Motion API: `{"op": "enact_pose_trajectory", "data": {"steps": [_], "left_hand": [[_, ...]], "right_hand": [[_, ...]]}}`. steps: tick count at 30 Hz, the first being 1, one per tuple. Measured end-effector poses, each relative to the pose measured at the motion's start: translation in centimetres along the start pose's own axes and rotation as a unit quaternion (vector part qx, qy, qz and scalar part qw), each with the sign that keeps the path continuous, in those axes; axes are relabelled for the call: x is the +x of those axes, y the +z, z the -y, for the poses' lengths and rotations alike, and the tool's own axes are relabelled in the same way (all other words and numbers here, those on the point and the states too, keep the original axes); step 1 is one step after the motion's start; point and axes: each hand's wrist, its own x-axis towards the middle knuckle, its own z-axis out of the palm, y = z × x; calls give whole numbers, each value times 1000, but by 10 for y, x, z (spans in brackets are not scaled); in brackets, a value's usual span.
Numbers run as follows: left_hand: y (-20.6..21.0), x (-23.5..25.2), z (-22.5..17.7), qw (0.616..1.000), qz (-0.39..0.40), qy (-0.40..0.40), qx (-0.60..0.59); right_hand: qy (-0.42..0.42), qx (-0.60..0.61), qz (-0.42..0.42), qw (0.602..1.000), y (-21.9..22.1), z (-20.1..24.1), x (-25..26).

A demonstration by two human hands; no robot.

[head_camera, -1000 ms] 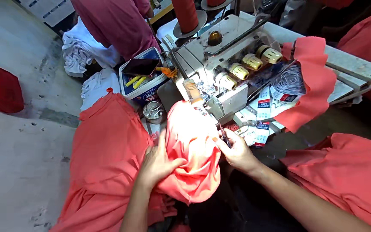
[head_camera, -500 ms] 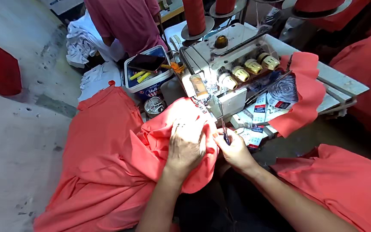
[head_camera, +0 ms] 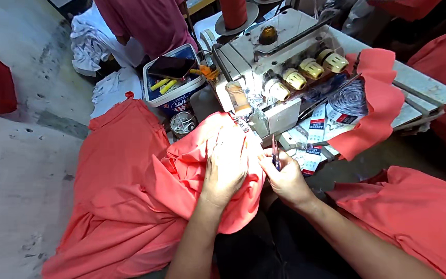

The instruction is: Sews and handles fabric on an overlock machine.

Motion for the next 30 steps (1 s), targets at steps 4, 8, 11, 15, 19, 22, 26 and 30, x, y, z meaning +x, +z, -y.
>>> {"op": "enact_pose_trajectory", "data": {"steps": [4, 8, 11, 15, 19, 22, 26, 30], "left_hand": [[1, -1, 3, 1000, -7, 5, -4], [1, 0, 5, 1000, 2, 1, -5], [1, 0, 6, 1000, 6, -1, -16], [4, 1, 7, 1000, 4, 1, -12], [5, 3, 14, 1000, 19, 7, -11], [-6, -12, 11, 999, 33, -5, -32], [-23, -57, -28, 990, -68, 3, -125], [-16, -90, -45, 921, 25, 37, -387]], "right_hand": [[-24, -25, 1, 999, -1, -3, 0], [-35, -45, -3, 998, -1, -5, 1], [-32, -48, -5, 998, -1, -7, 2], [-40, -56, -4, 998, -2, -7, 4], [-31, -54, -3, 998, -2, -8, 8], [-41, -49, 18, 998, -10, -11, 2], [-162, -89, -12, 983, -54, -37, -34], [-61, -130, -137, 980, -97, -55, -57]]}}
